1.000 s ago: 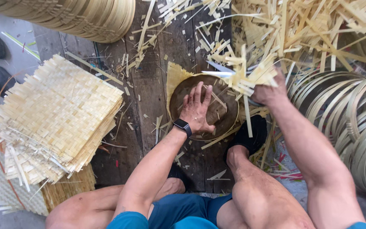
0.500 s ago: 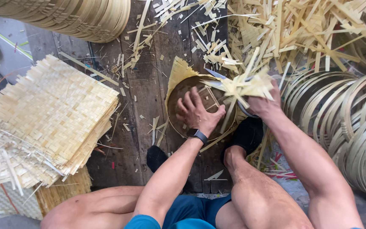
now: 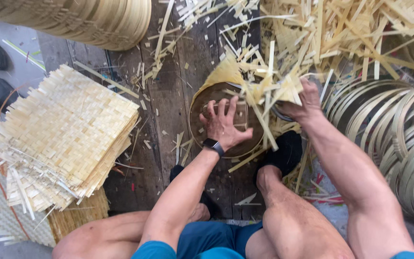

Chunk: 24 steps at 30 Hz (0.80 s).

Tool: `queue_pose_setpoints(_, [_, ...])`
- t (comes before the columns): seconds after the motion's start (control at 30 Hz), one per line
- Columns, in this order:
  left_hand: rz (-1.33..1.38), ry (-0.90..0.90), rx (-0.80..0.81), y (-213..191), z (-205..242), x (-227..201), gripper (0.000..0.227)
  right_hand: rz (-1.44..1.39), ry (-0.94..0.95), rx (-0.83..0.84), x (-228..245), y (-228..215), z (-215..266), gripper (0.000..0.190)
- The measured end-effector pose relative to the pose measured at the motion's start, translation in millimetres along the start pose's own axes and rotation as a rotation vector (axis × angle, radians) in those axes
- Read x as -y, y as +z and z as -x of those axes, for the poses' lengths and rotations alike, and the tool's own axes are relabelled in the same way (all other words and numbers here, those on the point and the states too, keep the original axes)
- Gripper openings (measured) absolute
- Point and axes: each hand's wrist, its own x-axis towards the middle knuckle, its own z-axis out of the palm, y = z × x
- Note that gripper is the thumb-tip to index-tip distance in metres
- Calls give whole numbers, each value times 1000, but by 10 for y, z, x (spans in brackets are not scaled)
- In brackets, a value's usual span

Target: The person places a woven bamboo mat over a circular wooden form, then uses shears to trim the excess matting around the edge. The finished circular base is stacked with others, and the process repeats with new mats.

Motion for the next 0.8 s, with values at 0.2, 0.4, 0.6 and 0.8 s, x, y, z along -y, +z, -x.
queue_pose_setpoints(0.2, [-71, 196, 71, -26, -36, 133, 115, 34, -10, 94, -157, -407, 115, 29])
queue_pose_setpoints(0.4, [-146, 306, 130, -22, -89, 233, 114, 96, -28, -101, 104, -406, -114, 32])
queue_pose_setpoints(0.6, [-216, 517, 178, 69, -105, 406, 117, -37, -2, 52, -163, -435, 94, 39])
queue_pose_setpoints(0.8, [-297, 621, 211, 57, -128, 504, 123, 108, -42, -208, 180, -397, -199, 26])
